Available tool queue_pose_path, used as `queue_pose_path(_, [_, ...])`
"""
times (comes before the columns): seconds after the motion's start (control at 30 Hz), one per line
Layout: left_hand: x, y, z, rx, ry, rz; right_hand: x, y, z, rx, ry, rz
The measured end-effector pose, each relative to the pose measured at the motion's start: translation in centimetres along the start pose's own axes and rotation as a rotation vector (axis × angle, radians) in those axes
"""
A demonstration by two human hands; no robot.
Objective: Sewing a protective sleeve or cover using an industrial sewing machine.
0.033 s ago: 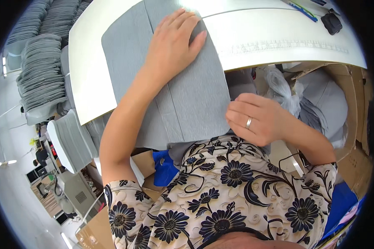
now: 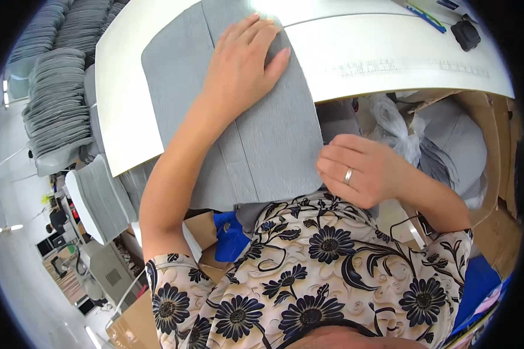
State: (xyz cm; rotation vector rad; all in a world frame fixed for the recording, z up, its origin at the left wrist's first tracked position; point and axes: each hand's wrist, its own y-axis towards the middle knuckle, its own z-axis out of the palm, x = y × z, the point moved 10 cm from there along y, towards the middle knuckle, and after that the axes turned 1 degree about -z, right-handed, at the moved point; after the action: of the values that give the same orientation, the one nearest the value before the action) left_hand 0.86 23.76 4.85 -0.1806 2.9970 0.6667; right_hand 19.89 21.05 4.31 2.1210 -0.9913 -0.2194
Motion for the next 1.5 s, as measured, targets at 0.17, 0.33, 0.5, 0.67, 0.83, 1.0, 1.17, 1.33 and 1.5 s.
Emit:
queue_pose_path(0.17, [-0.7,-0.3,-0.5,0.049,-0.024,-0.044,0.9,0.6,0.0,0.096,0.050,-0.018])
queue_pose_path(0.33, [-0.2,0.1,-0.6,0.003,0.015,-0.047,0.2,1.2,-0.5,0.072,0.045,0.032])
queue_pose_path(0.5, [2.6,1.5,0.1,0.022,0.035,-0.025,-2.3,2.1,-0.3,0.043,-0.010,0.065])
queue_pose_path(0.67, [-0.2,-0.1,0.4,0.163,0.041,-0.108,-3.3,2.5,-0.2,0.062,-0.049,0.069])
queue_pose_path(0.83, [-3.5,-2.3,-1.2,0.165,-0.023,-0.172,-3.9,3.3,-0.6,0.034,-0.089,0.086])
queue_pose_path(1.0, [-4.5,-3.3,-1.2,0.158,-0.026,-0.184,-5.6,3.7,-0.2,0.085,-0.154,0.105])
queue_pose_path(1.17, [-2.6,-1.5,-0.7,0.055,0.002,-0.120,-9.0,4.8,-0.3,0.110,-0.138,0.099])
queue_pose_path(1.33, [-0.4,0.9,-0.5,-0.028,0.001,-0.062,-12.7,5.6,-0.4,0.097,-0.219,0.081])
queue_pose_path(1.5, [2.6,2.8,-0.2,0.016,-0.067,-0.088,-16.2,5.5,-0.3,0.095,-0.234,0.201])
